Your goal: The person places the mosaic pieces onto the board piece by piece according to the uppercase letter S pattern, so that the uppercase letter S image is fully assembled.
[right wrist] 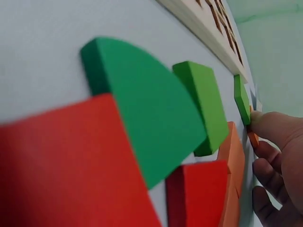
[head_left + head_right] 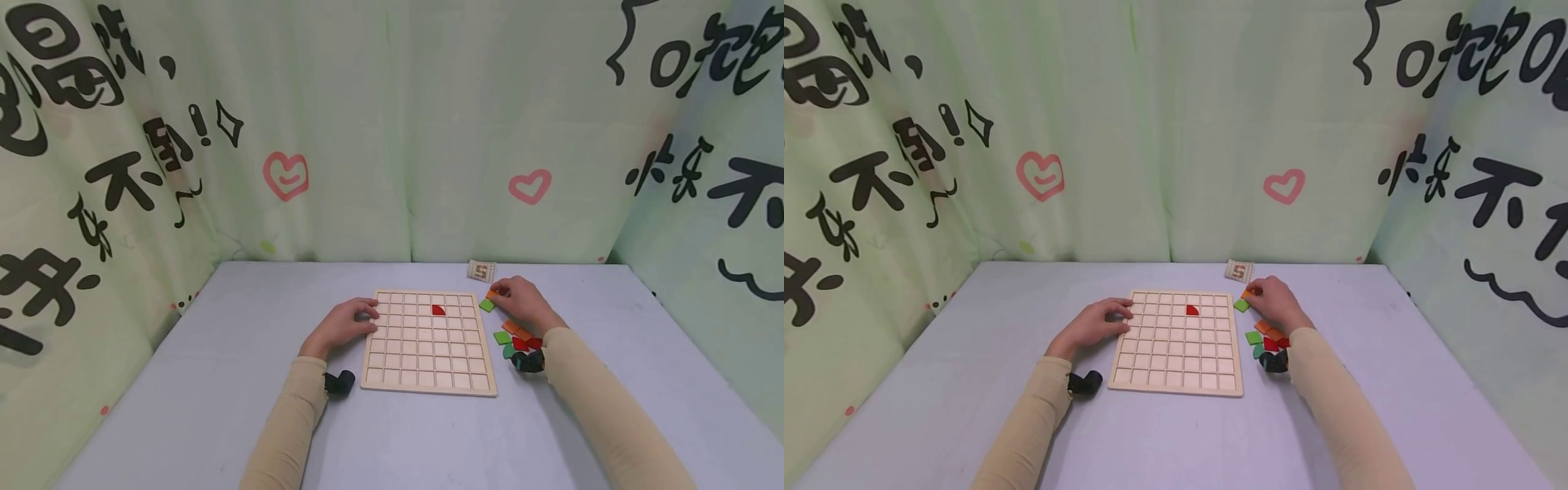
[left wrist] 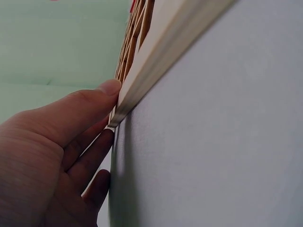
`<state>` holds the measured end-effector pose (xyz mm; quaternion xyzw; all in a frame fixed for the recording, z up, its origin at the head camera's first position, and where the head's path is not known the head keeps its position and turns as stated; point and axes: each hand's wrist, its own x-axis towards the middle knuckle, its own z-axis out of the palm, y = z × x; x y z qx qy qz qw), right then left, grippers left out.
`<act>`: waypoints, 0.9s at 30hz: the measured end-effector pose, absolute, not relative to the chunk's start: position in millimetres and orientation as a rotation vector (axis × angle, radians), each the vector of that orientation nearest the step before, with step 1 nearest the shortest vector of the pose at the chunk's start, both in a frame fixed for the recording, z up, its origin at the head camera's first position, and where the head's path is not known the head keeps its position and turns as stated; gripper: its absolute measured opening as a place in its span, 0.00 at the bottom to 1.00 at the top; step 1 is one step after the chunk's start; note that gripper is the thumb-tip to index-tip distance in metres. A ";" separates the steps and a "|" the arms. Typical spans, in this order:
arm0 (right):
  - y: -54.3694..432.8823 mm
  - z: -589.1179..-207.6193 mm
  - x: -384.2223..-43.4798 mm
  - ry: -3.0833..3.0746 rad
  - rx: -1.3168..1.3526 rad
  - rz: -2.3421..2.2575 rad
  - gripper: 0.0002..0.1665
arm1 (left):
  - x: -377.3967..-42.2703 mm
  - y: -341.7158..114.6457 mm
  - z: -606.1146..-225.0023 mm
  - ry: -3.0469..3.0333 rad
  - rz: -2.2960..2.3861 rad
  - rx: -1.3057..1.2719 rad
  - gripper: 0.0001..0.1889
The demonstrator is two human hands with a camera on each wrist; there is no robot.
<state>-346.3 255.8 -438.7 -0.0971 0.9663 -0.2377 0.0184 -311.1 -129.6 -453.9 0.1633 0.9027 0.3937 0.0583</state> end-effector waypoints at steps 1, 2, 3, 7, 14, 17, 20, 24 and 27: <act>255.8 -438.6 -346.1 3.003 -0.307 -0.737 0.22 | -311.6 -129.8 -454.0 2.736 1.195 0.495 0.09; 255.8 -438.6 -346.0 3.006 -0.312 -0.736 0.23 | -312.2 -130.0 -454.1 2.736 1.195 0.490 0.09; 256.0 -438.8 -346.1 3.008 -0.315 -0.734 0.23 | -312.9 -130.0 -454.0 2.734 1.196 0.484 0.09; 255.9 -440.4 -347.3 3.010 -0.318 -0.724 0.22 | -312.8 -130.7 -453.4 2.732 1.198 0.487 0.09; 254.7 -439.2 -345.2 3.014 -0.327 -0.742 0.21 | -309.6 -130.4 -451.2 2.729 1.202 0.486 0.09; 252.7 -439.7 -344.6 3.018 -0.332 -0.759 0.22 | -309.5 -129.8 -451.4 2.725 1.209 0.469 0.08; 249.0 -439.1 -344.3 3.025 -0.311 -0.781 0.24 | -310.3 -129.0 -452.1 2.728 1.206 0.458 0.08; 241.1 -436.6 -344.7 3.036 -0.279 -0.814 0.25 | -311.0 -128.3 -452.9 2.737 1.194 0.458 0.08; 232.9 -434.9 -345.8 3.039 -0.290 -0.817 0.24 | -310.7 -128.4 -453.0 2.739 1.191 0.465 0.08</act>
